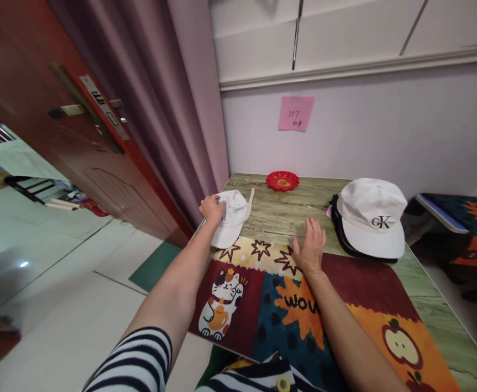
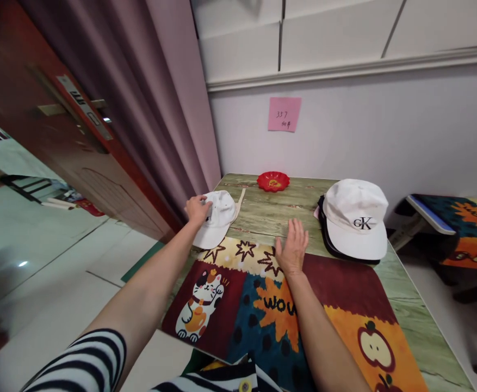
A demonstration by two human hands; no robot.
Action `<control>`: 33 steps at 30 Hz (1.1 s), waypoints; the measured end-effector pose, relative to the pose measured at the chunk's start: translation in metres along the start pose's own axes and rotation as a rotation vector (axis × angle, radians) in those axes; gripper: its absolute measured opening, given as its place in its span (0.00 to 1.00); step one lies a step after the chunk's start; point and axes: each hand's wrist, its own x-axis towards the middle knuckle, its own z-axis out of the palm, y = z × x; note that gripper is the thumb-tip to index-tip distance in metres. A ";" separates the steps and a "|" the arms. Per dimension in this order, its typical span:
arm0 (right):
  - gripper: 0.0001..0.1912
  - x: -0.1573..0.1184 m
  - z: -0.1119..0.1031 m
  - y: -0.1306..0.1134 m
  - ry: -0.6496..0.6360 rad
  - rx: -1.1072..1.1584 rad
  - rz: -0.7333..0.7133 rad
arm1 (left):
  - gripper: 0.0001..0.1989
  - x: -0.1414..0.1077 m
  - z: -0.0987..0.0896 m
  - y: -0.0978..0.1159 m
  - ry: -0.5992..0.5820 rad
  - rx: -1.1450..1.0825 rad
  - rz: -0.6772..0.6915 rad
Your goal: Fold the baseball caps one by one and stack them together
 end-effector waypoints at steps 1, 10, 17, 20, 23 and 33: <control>0.36 -0.002 0.003 0.001 -0.011 0.026 -0.006 | 0.07 0.000 0.000 -0.001 -0.006 0.005 0.015; 0.29 -0.007 0.000 0.009 0.014 0.153 0.011 | 0.03 -0.006 -0.051 0.027 0.068 -0.078 0.256; 0.32 0.016 -0.028 -0.040 -0.258 0.993 0.494 | 0.02 -0.060 -0.131 0.075 0.168 -0.550 0.575; 0.39 0.042 -0.058 -0.065 -0.565 1.362 0.767 | 0.02 -0.095 -0.159 0.090 0.097 -0.688 0.621; 0.36 0.066 -0.092 -0.080 -0.732 1.564 0.781 | 0.03 -0.132 -0.173 0.093 -0.138 -0.837 0.615; 0.15 0.078 -0.161 -0.096 -0.709 1.577 0.712 | 0.37 -0.187 -0.089 0.051 -1.093 -1.238 -0.301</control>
